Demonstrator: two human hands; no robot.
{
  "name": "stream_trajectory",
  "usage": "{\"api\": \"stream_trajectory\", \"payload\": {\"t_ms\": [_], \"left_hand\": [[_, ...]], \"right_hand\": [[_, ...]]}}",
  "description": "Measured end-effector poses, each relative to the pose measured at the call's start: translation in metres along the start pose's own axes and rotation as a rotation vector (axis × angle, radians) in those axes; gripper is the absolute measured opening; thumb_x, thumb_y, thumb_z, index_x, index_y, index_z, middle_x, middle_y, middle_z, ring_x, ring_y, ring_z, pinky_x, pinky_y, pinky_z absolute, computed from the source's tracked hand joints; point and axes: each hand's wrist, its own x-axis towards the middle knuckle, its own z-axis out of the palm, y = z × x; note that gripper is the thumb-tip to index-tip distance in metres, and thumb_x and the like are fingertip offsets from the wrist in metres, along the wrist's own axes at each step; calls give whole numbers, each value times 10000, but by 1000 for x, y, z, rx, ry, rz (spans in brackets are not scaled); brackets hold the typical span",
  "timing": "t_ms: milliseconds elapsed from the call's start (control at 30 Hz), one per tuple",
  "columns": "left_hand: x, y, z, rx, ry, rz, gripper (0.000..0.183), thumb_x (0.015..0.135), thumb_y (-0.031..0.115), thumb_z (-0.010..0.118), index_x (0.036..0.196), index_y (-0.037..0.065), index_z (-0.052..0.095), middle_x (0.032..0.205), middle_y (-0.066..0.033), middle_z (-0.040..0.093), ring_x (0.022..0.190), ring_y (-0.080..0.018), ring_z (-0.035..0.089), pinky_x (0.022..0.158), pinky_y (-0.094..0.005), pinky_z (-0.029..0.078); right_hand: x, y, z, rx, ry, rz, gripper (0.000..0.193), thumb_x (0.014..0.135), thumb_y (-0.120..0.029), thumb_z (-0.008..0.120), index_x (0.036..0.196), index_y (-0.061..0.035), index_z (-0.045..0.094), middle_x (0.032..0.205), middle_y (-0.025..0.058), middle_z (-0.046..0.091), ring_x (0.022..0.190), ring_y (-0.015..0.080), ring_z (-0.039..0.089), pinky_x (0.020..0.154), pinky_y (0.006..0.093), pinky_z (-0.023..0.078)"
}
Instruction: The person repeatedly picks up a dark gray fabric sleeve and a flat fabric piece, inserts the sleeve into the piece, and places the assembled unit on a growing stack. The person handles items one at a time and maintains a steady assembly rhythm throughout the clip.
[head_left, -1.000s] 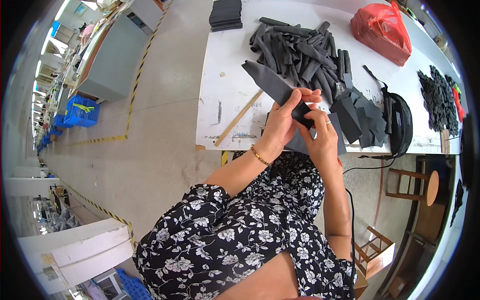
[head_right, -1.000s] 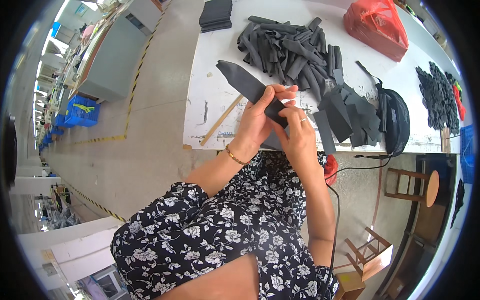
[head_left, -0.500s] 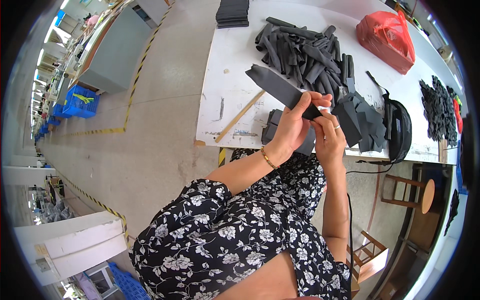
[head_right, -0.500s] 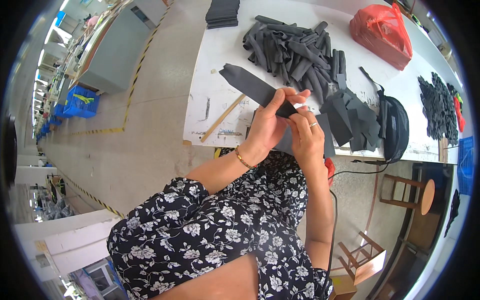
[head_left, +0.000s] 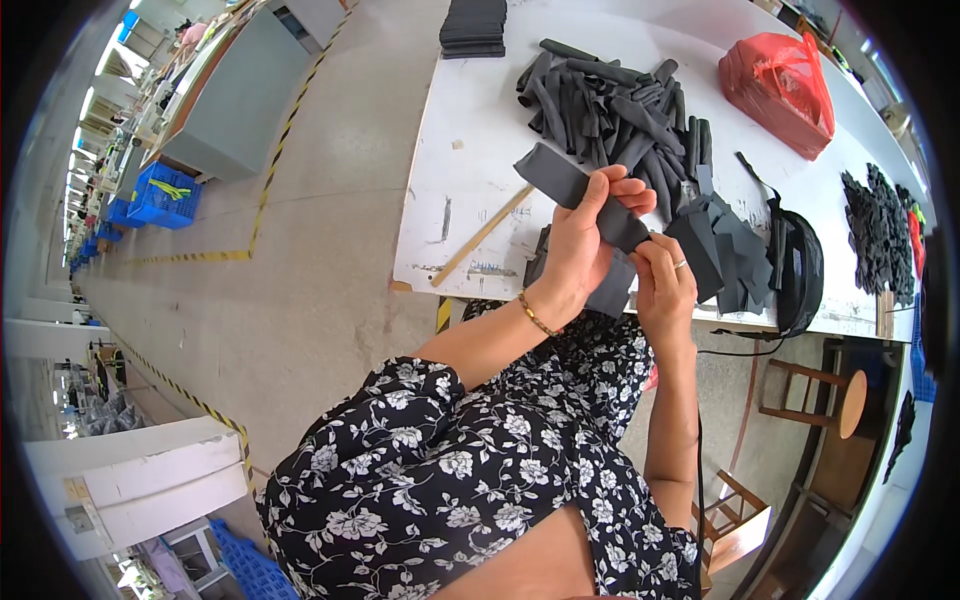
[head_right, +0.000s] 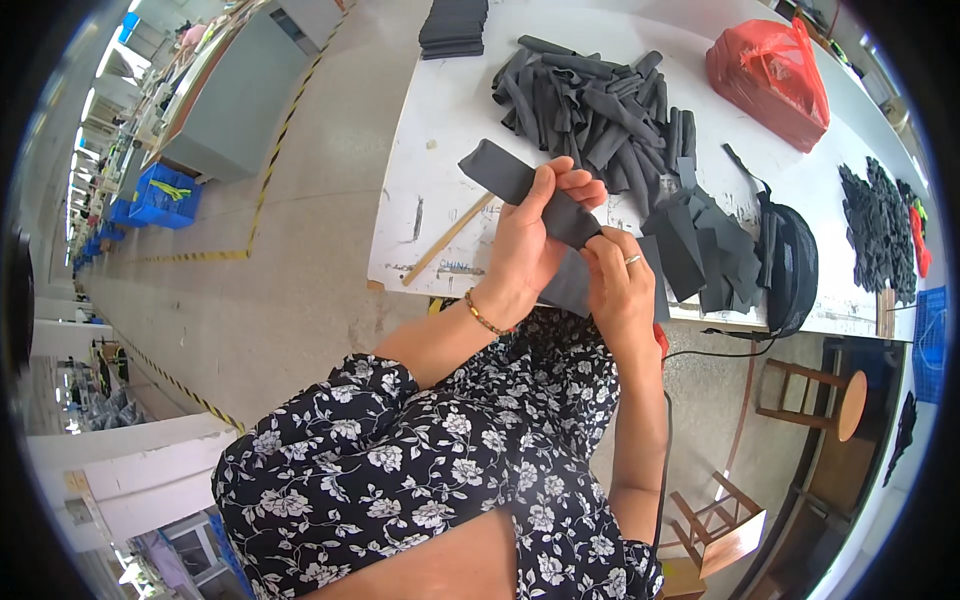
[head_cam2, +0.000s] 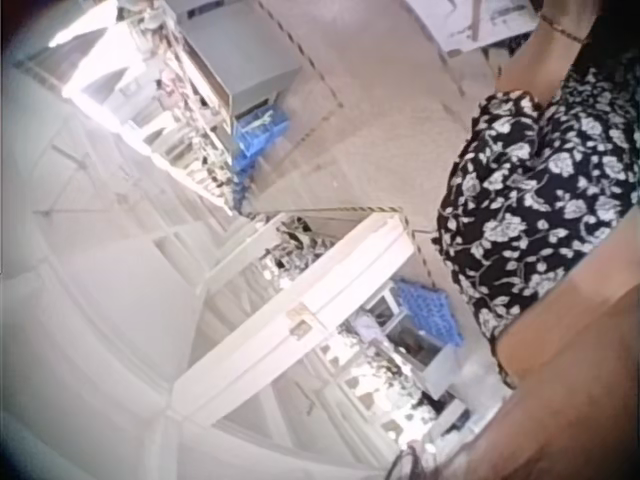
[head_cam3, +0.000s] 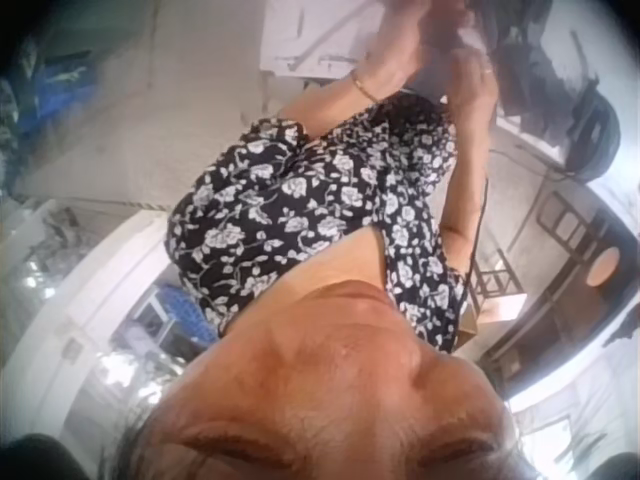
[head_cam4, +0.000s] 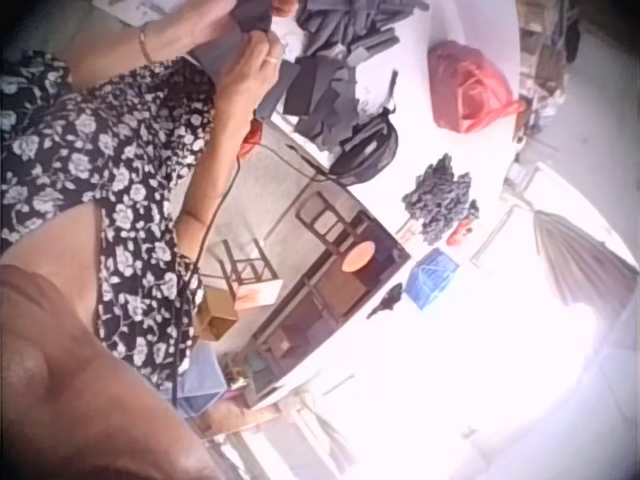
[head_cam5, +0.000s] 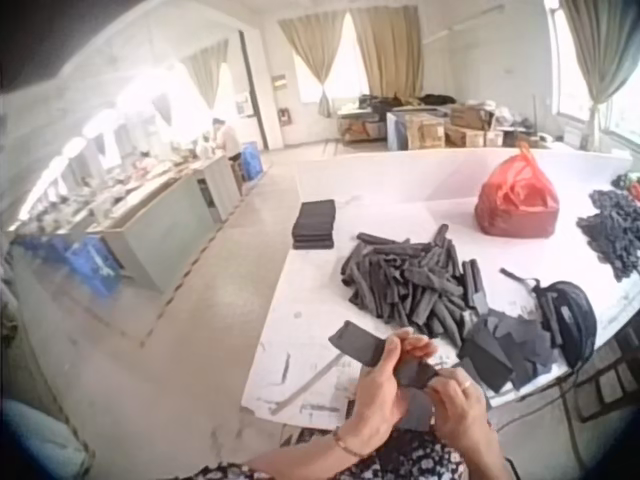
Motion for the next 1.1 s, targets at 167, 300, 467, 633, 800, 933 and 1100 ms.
{"api": "stream_trajectory", "payload": {"t_ms": [167, 300, 467, 633, 800, 933, 1100], "left_hand": [[-4, -6, 2, -8, 60, 31, 337, 1003, 301, 538, 1141, -3, 579, 962, -99, 689, 916, -250, 677, 895, -379, 525], [-7, -8, 1, 3, 69, 47, 343, 1004, 316, 534, 1144, 6, 576, 951, -91, 688, 904, -239, 675, 888, -366, 524], [-7, -10, 2, 7, 70, 62, 354, 1011, 333, 512, 1154, 14, 567, 957, -91, 684, 890, -234, 672, 887, -369, 524], [-5, -9, 0, 8, 35, 47, 369, 1026, 339, 473, 1156, 5, 561, 979, -114, 680, 923, -256, 671, 894, -394, 525], [-3, -6, 1, 59, -26, 102, 402, 1033, 357, 438, 1168, -6, 544, 1014, -153, 674, 972, -294, 667, 923, -417, 524], [7, 5, -3, 142, -178, 163, 392, 1032, 367, 420, 1174, 25, 550, 1104, -173, 666, 1113, -331, 620, 1026, -488, 461], [11, 15, -7, 109, -352, 82, 422, 1007, 419, 453, 1211, 68, 567, 1163, -118, 659, 1244, -334, 533, 1045, -509, 429]], "right_hand": [[-2, 3, 2, 17, -26, 1, 178, 798, 76, 655, 938, -1, 576, 952, 135, 600, 764, 312, 618, 645, 389, 502], [-2, 2, 5, 33, -24, 13, 172, 803, 69, 659, 937, -1, 577, 949, 137, 599, 769, 314, 620, 644, 389, 501], [-3, 2, 6, 43, -13, 13, 168, 805, 63, 663, 936, -2, 579, 942, 142, 605, 772, 320, 620, 650, 388, 503], [-7, 4, 4, 63, -47, 79, 137, 834, 27, 669, 943, 10, 589, 965, 141, 615, 783, 302, 625, 676, 365, 508], [-8, -9, 13, 590, 93, 538, 175, 869, -79, 708, 928, 36, 590, 1002, 70, 598, 866, 161, 582, 766, 272, 481], [-9, -8, 30, 498, 323, 585, 137, 912, -105, 680, 963, -7, 598, 941, 8, 548, 789, 81, 497, 748, 217, 426], [10, -22, 6, 918, 358, 878, 174, 933, -129, 659, 1025, 6, 601, 924, 26, 614, 810, 107, 564, 749, 242, 453]]}}
